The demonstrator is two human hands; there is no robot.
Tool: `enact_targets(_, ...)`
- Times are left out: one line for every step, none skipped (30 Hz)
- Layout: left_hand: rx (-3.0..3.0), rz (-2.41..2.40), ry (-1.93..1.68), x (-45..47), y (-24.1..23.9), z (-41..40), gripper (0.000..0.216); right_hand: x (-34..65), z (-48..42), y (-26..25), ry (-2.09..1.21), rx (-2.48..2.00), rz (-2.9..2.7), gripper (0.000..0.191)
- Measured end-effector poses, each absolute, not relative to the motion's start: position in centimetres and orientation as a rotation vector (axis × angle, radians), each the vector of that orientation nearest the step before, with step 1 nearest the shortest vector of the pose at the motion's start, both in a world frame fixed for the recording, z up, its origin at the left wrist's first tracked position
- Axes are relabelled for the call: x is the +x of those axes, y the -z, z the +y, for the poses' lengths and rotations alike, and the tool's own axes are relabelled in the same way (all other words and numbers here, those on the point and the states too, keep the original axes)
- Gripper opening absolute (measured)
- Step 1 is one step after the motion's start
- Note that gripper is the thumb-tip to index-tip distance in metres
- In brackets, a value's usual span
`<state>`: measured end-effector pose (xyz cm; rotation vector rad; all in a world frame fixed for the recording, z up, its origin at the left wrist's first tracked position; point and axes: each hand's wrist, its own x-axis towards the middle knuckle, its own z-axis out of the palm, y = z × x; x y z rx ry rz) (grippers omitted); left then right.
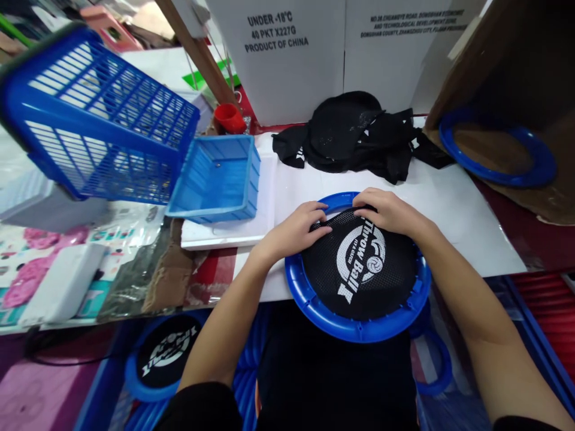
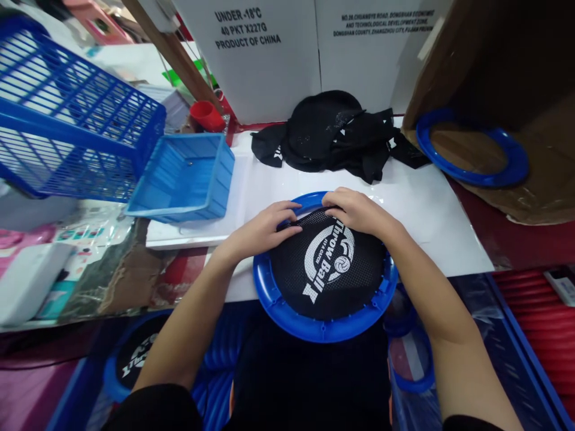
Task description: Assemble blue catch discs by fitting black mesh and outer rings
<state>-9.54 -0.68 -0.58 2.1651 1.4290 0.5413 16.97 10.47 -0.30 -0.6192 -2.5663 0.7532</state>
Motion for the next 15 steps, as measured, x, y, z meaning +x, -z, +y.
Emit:
enact_targets(2.123,1.421,-0.579,-9.75,0.46,-0.61,0.017,17.03,10.49,0.29,-0.767,-0.627,-2.544,0.012)
enact_targets(2.080,1.418,-0.621,-9.94,0.32,-0.55,0.015,17.08,10.51,0.27,-0.786,-0.634,-2.520,0.015)
enact_targets(2.034,1.423,-0.668,-10.10,0.19,-0.49,0.014,17.10,10.53,0.25,-0.810,-0.637,-2.494,0.017)
enact_targets(1.982,1.437,-0.712,-10.21,0.10,-0.43,0.014,17.10,10.55,0.25,-0.839,-0.638,-2.466,0.017)
enact_targets(1.921,1.462,-0.747,-10.29,0.04,-0.38,0.013,17.08,10.58,0.26,-0.870,-0.641,-2.436,0.018)
enact_targets(1.853,1.491,-0.773,-10.32,0.02,-0.32,0.012,17.04,10.61,0.28,-0.898,-0.650,-2.404,0.018)
enact_targets(1.788,1.518,-0.790,-10.32,0.05,-0.27,0.012,16.98,10.65,0.31,-0.922,-0.667,-2.370,0.018)
enact_targets(1.731,1.538,-0.802,-10.31,0.11,-0.21,0.011,16.91,10.70,0.35,-0.942,-0.692,-2.335,0.017)
enact_targets(1.687,1.551,-0.812,-10.29,0.18,-0.15,0.012,16.83,10.75,0.40,-0.956,-0.724,-2.302,0.017)
enact_targets(1.659,1.556,-0.824,-10.28,0.27,-0.09,0.013,16.75,10.79,0.46,-0.965,-0.759,-2.273,0.016)
enact_targets(1.644,1.558,-0.839,-10.27,0.34,-0.03,0.014,16.67,10.84,0.52,-0.969,-0.790,-2.250,0.015)
enact_targets(1.637,1.559,-0.852,-10.26,0.40,0.03,0.015,16.58,10.88,0.58,-0.970,-0.817,-2.232,0.014)
enact_targets(1.632,1.564,-0.863,-10.26,0.45,0.07,0.016,16.49,10.91,0.64,-0.969,-0.839,-2.221,0.014)
enact_targets(1.629,1.570,-0.871,-10.26,0.47,0.10,0.016,16.41,10.94,0.68,-0.964,-0.857,-2.210,0.013)
enact_targets(1.626,1.577,-0.877,-10.26,0.48,0.12,0.016,16.34,10.96,0.71,-0.960,-0.872,-2.203,0.013)
